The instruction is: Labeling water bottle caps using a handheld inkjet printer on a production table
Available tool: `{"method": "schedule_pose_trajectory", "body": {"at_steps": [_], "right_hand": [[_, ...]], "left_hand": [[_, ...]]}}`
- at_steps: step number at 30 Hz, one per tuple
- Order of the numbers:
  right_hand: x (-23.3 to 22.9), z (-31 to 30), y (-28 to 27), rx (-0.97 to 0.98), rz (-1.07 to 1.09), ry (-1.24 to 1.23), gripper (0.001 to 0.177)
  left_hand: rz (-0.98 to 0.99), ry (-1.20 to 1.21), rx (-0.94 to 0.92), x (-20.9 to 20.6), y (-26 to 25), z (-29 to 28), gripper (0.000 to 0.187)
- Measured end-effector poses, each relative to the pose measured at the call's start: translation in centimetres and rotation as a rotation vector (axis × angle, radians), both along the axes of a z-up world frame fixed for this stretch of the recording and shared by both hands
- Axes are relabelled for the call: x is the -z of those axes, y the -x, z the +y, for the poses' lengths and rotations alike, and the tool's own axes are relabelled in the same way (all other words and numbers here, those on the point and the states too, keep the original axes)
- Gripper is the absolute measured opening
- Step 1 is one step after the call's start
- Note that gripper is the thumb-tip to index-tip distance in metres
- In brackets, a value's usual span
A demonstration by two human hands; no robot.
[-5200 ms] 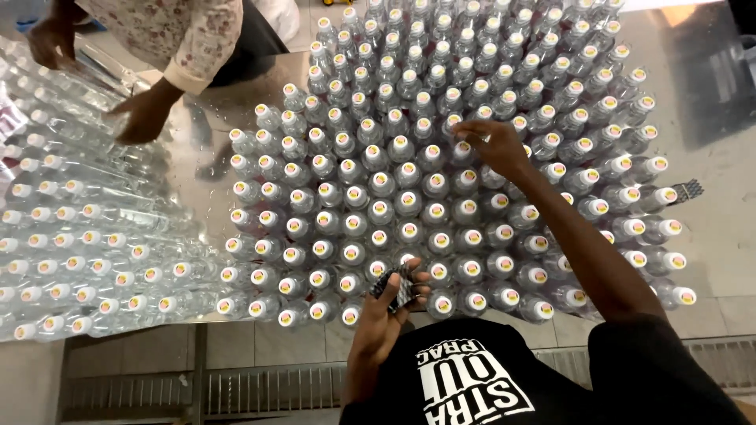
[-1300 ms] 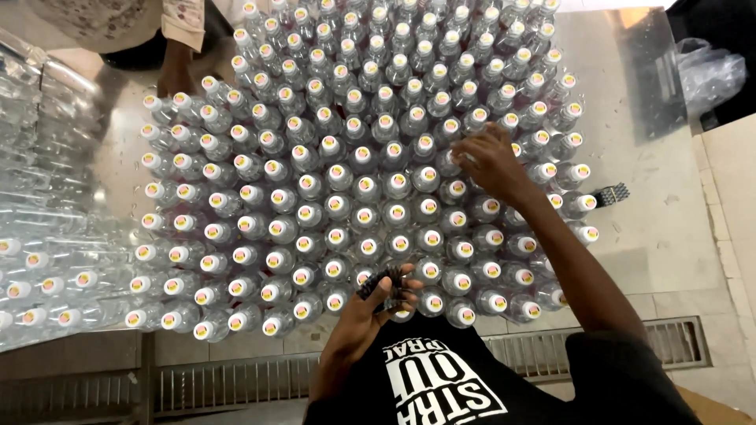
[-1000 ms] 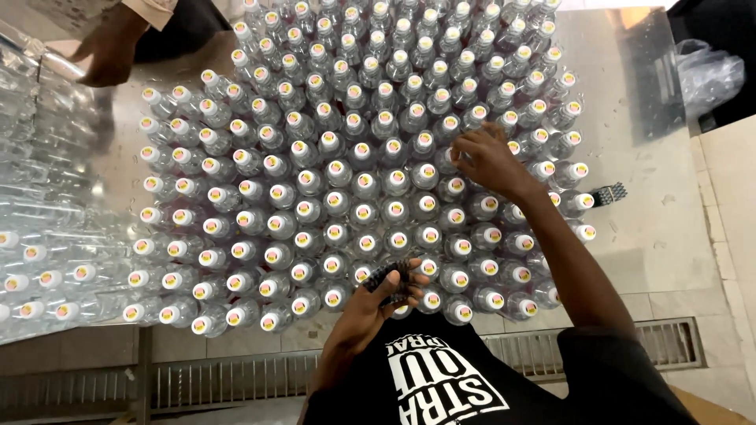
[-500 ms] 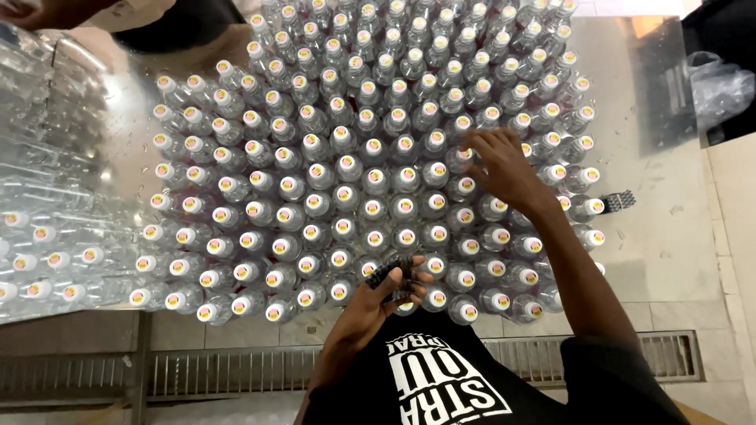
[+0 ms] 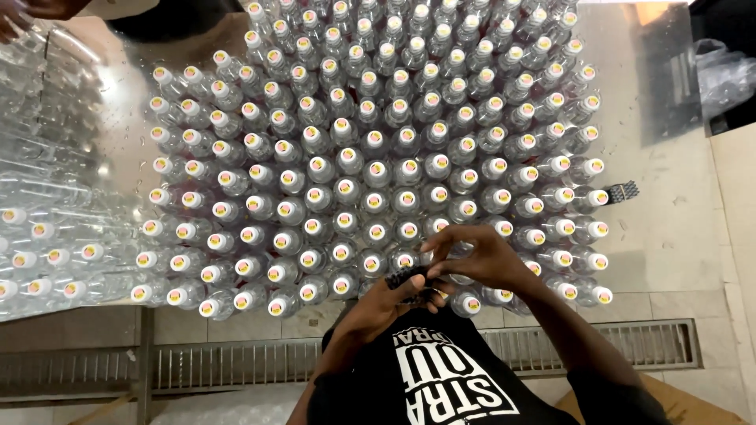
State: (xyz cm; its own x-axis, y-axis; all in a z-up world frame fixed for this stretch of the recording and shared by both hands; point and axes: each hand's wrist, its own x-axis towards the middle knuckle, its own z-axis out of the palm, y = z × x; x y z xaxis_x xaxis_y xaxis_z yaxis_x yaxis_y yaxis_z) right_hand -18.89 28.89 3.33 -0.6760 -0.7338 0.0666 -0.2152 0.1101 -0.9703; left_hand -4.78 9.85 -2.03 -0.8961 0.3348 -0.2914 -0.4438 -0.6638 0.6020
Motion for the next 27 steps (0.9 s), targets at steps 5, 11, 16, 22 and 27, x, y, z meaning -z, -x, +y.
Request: {"method": "schedule_pose_trajectory", "body": {"at_steps": [5,11,16,22,27], "right_hand": [[-0.4,-1.0,0.5,-0.043,-0.131,0.040,0.034],[1.0,-4.1,6.1,-0.006,-0.028,-0.024,0.039],[6.0,-8.2,11.0,0.152,0.309,-0.148,0.028],[11.1,-6.7,13.7,0.038,0.548,-0.253,0.021],[10.8,-5.2,13.6,-0.046,0.607,-0.237,0.027]], "left_hand": [[-0.010,0.004,-0.021,-0.2,-0.3,-0.9,0.045],[-0.015,0.055,-0.131,-0.7,-0.3,-3.0,0.052],[-0.041,0.090,-0.185,-0.4,-1.6,-4.7,0.054],[-0.040,0.124,-0.222,-0.1,-3.3,-6.2,0.055],[-0.043,0.109,-0.255,-0.7,-3.1,-6.9,0.057]]}}
